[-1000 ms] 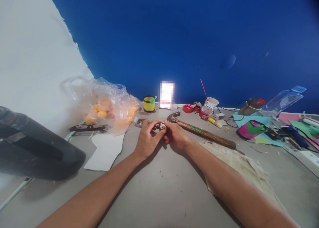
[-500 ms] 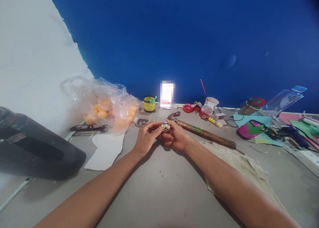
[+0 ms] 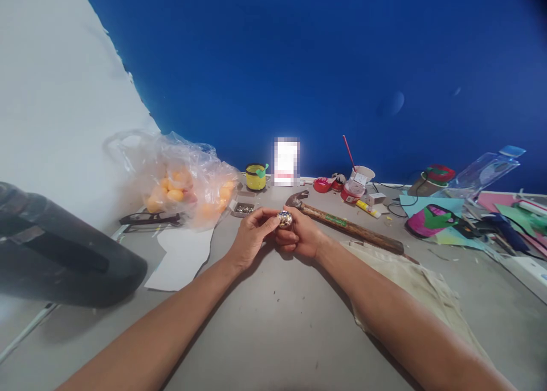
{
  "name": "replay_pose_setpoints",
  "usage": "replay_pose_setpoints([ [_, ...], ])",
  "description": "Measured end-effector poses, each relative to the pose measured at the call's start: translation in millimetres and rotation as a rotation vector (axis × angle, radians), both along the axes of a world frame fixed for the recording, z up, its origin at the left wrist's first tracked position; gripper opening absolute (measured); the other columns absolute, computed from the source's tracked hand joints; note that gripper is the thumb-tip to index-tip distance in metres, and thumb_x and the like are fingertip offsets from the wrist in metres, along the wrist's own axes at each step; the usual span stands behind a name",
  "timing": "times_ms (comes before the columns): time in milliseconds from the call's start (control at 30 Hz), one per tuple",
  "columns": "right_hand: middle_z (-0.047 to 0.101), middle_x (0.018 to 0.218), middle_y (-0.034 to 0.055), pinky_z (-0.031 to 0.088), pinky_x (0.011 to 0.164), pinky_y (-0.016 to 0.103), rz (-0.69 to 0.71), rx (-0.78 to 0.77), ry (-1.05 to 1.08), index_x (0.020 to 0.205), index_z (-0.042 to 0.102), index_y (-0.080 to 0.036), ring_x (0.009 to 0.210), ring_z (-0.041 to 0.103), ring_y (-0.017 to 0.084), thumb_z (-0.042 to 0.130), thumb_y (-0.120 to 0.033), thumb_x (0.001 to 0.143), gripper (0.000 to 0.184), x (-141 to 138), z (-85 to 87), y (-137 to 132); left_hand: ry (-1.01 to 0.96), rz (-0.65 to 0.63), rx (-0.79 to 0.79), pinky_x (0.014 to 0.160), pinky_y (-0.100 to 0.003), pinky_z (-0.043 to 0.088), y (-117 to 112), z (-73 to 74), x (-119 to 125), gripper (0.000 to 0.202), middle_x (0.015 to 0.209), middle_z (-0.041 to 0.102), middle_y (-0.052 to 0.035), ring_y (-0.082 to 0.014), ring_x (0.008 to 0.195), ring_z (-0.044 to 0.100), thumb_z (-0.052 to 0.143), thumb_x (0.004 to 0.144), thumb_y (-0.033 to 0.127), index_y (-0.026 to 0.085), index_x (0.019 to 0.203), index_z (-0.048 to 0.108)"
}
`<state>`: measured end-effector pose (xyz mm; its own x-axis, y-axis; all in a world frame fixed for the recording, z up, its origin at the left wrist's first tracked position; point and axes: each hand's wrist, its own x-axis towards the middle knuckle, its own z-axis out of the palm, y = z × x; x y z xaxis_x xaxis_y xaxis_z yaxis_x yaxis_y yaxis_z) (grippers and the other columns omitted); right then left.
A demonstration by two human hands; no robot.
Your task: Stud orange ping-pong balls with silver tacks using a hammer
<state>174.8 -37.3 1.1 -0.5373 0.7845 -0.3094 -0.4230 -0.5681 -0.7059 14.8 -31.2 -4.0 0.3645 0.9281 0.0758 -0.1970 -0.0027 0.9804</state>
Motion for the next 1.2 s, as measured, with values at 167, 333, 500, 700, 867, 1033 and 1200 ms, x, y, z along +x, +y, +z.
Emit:
replay_pose_setpoints([
  [167, 0.030, 0.037, -0.0061, 0.020, 0.037, 0.019, 0.017, -0.022, 0.011, 0.060, 0.043, -0.022, 0.038, 0.014, 0.009, 0.023, -0.052, 0.105, 0.057, 0.4, -2.3, 1.1, 0.008, -0.009, -0.004, 0.077, -0.034, 0.057, -0.8, 2.5, -0.2, 0.031, 0.095, 0.075, -0.0061, -0.0192, 0.084, 0.069, 0.082, 0.078, 0.044, 0.019, 0.095, 0.073],
  [333, 0.029, 0.038, -0.0075, 0.019, 0.037, 0.018, 0.005, -0.035, 0.015, 0.064, 0.044, -0.022, 0.038, 0.012, 0.008, 0.029, -0.052, 0.103, 0.051, 0.2, -5.0, 1.3, 0.016, -0.018, -0.006, 0.077, -0.031, 0.055, -3.0, 7.1, -0.4, 0.030, 0.091, 0.072, -0.0040, -0.0170, 0.083, 0.067, 0.083, 0.077, 0.042, 0.018, 0.092, 0.072],
  [500, 0.033, 0.039, -0.0064, 0.021, 0.038, 0.018, -0.024, -0.023, -0.005, 0.066, 0.051, -0.021, 0.038, 0.016, 0.009, 0.032, -0.045, 0.100, 0.046, -0.7, -2.7, -0.3, 0.128, 0.028, 0.107, 0.076, -0.030, 0.053, -7.9, 10.3, 0.3, 0.026, 0.080, 0.065, -0.0001, -0.0150, 0.076, 0.064, 0.081, 0.078, 0.039, 0.019, 0.090, 0.070],
  [700, 0.037, 0.040, -0.0056, 0.024, 0.038, 0.018, -0.110, 0.012, -0.070, 0.063, 0.051, -0.020, 0.038, 0.019, 0.008, 0.039, -0.044, 0.095, 0.042, -4.7, -0.9, -1.1, 0.232, 0.059, 0.219, 0.075, -0.030, 0.053, -9.0, 9.2, 1.1, 0.025, 0.081, 0.066, -0.0012, -0.0163, 0.077, 0.065, 0.078, 0.080, 0.039, 0.020, 0.092, 0.069],
  [867, 0.034, 0.039, -0.0066, 0.022, 0.037, 0.018, -0.178, 0.043, -0.069, 0.060, 0.051, -0.020, 0.037, 0.016, 0.007, 0.040, -0.041, 0.093, 0.040, -9.0, -1.8, -1.9, 0.225, 0.072, 0.237, 0.074, -0.029, 0.054, -8.6, 10.1, 1.0, 0.024, 0.084, 0.067, -0.0024, -0.0168, 0.079, 0.065, 0.079, 0.079, 0.038, 0.019, 0.091, 0.070],
  [1033, 0.034, 0.039, -0.0064, 0.021, 0.036, 0.018, -0.244, 0.076, -0.106, 0.059, 0.052, -0.020, 0.037, 0.017, 0.007, 0.044, -0.043, 0.090, 0.039, -10.1, -1.5, -3.5, 0.212, 0.053, 0.217, 0.076, -0.031, 0.056, -8.8, 8.8, 2.0, 0.027, 0.083, 0.069, -0.0028, -0.0180, 0.079, 0.068, 0.078, 0.082, 0.041, 0.019, 0.095, 0.070],
  [1200, 0.042, 0.041, -0.0043, 0.022, 0.036, 0.019, -0.420, 0.067, -0.227, 0.065, 0.056, -0.019, 0.037, 0.024, 0.007, 0.050, -0.046, 0.088, 0.036, -14.2, -3.5, -5.7, 0.201, 0.046, 0.207, 0.080, -0.034, 0.058, -9.0, 4.0, 2.8, 0.032, 0.092, 0.072, -0.0056, -0.0204, 0.086, 0.070, 0.074, 0.086, 0.044, 0.019, 0.105, 0.071],
])
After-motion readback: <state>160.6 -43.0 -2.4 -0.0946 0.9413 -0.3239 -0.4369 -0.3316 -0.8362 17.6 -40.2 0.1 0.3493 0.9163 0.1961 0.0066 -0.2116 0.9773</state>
